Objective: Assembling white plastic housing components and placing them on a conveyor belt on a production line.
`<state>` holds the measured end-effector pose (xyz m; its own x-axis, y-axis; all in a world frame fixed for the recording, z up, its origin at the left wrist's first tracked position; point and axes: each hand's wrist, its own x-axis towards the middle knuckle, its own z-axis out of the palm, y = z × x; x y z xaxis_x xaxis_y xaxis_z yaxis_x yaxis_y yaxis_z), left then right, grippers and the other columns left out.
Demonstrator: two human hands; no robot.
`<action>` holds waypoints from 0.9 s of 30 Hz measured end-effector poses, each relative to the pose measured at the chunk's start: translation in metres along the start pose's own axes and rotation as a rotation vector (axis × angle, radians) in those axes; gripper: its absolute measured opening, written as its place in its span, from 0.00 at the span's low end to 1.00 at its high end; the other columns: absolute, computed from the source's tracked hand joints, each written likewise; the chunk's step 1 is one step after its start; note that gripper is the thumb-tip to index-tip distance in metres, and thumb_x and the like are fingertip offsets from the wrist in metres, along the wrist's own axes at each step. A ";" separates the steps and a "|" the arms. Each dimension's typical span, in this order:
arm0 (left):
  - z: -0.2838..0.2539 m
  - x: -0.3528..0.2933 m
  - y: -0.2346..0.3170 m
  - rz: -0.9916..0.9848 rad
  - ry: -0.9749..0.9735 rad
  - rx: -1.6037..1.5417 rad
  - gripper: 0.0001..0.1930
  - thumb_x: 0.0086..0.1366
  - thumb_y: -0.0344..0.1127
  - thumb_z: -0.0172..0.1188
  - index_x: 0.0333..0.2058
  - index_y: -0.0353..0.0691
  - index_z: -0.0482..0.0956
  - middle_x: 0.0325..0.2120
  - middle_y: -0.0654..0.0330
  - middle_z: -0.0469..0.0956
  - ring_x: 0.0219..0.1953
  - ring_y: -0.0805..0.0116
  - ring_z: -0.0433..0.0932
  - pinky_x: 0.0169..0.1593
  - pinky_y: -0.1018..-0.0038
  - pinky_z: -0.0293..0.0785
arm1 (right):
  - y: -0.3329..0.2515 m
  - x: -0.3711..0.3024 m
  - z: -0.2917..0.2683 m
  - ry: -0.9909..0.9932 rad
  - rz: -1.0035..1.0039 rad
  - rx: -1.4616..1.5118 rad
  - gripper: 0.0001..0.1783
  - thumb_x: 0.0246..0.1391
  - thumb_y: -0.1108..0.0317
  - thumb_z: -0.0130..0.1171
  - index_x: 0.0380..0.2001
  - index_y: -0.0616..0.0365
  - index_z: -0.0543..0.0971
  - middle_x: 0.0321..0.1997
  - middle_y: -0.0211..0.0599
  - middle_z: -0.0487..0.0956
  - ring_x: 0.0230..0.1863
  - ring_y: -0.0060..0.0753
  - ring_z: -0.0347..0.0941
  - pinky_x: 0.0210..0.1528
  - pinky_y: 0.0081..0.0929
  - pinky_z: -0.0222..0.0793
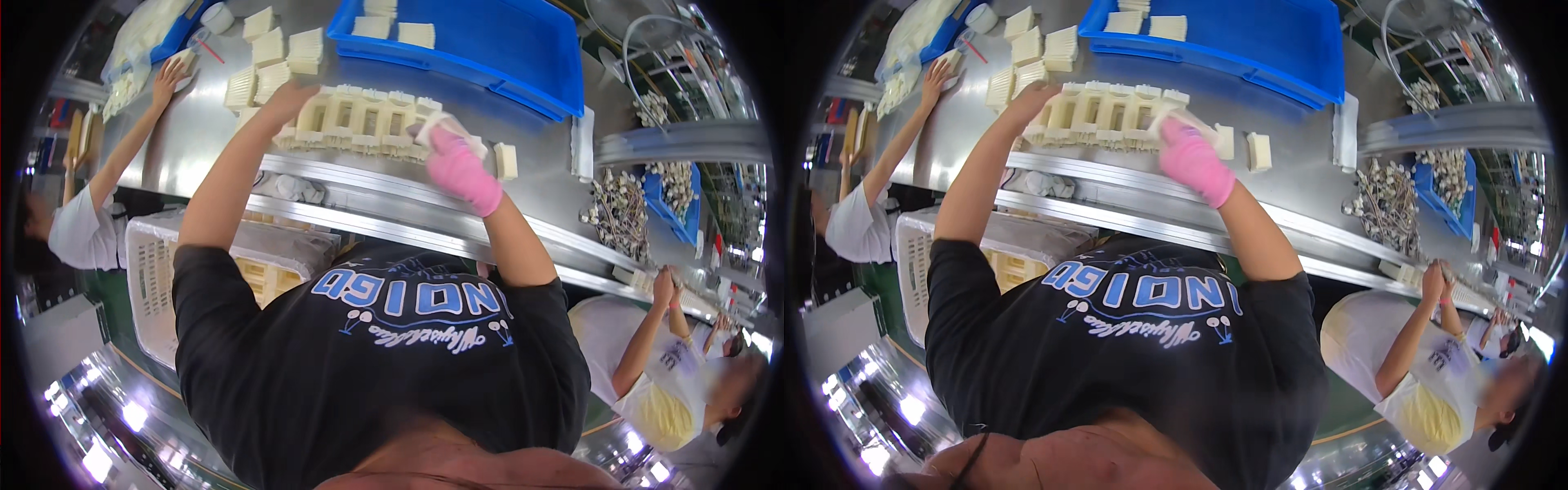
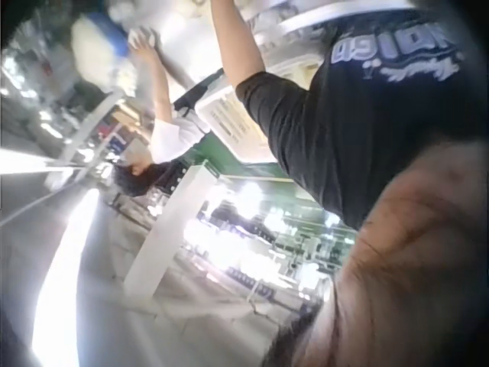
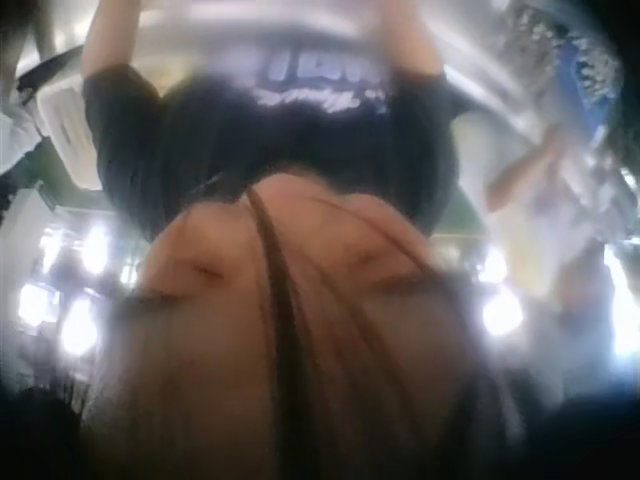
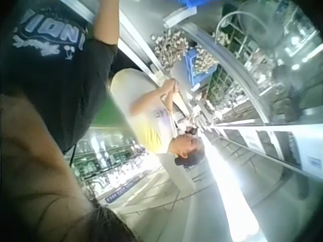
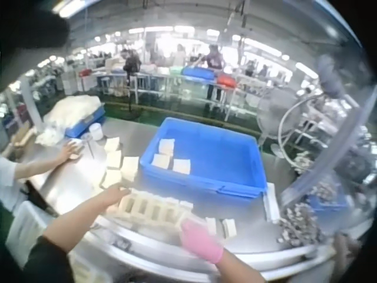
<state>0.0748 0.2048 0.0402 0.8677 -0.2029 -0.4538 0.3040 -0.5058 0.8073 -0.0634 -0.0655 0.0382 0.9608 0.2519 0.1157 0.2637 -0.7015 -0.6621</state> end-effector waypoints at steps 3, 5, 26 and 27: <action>0.053 -0.048 0.049 0.427 -0.188 0.072 0.30 0.55 0.49 0.52 0.51 0.33 0.61 0.47 0.52 0.66 0.48 0.63 0.66 0.49 0.73 0.61 | -0.048 0.012 -0.009 -0.585 -0.086 -0.466 0.16 0.34 0.72 0.48 0.33 0.60 0.72 0.32 0.42 0.73 0.34 0.41 0.70 0.36 0.31 0.65; 0.089 -0.064 0.083 0.416 -0.565 0.388 0.28 0.55 0.45 0.51 0.50 0.33 0.62 0.43 0.51 0.69 0.44 0.65 0.68 0.46 0.72 0.64 | -0.037 0.002 0.016 -0.444 -0.231 -0.425 0.16 0.34 0.72 0.48 0.32 0.60 0.72 0.33 0.44 0.73 0.34 0.43 0.70 0.37 0.33 0.65; 0.182 -0.018 0.043 0.087 -0.217 -0.663 0.10 0.59 0.40 0.45 0.32 0.39 0.69 0.23 0.61 0.70 0.26 0.71 0.69 0.28 0.76 0.67 | 0.130 -0.031 -0.051 -0.113 0.789 -0.673 0.25 0.40 0.52 0.53 0.37 0.60 0.67 0.32 0.46 0.75 0.39 0.45 0.70 0.43 0.34 0.65; 0.184 -0.020 0.042 0.069 -0.176 -0.695 0.11 0.59 0.40 0.45 0.34 0.40 0.69 0.26 0.61 0.71 0.30 0.71 0.71 0.31 0.75 0.68 | 0.125 -0.034 -0.060 0.000 0.663 -0.505 0.23 0.41 0.54 0.54 0.37 0.60 0.69 0.30 0.46 0.75 0.36 0.44 0.72 0.39 0.34 0.66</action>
<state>-0.0017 0.0333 0.0136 0.8356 -0.3771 -0.3995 0.4813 0.1520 0.8633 -0.0579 -0.2022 -0.0041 0.9305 -0.3184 -0.1811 -0.3497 -0.9192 -0.1811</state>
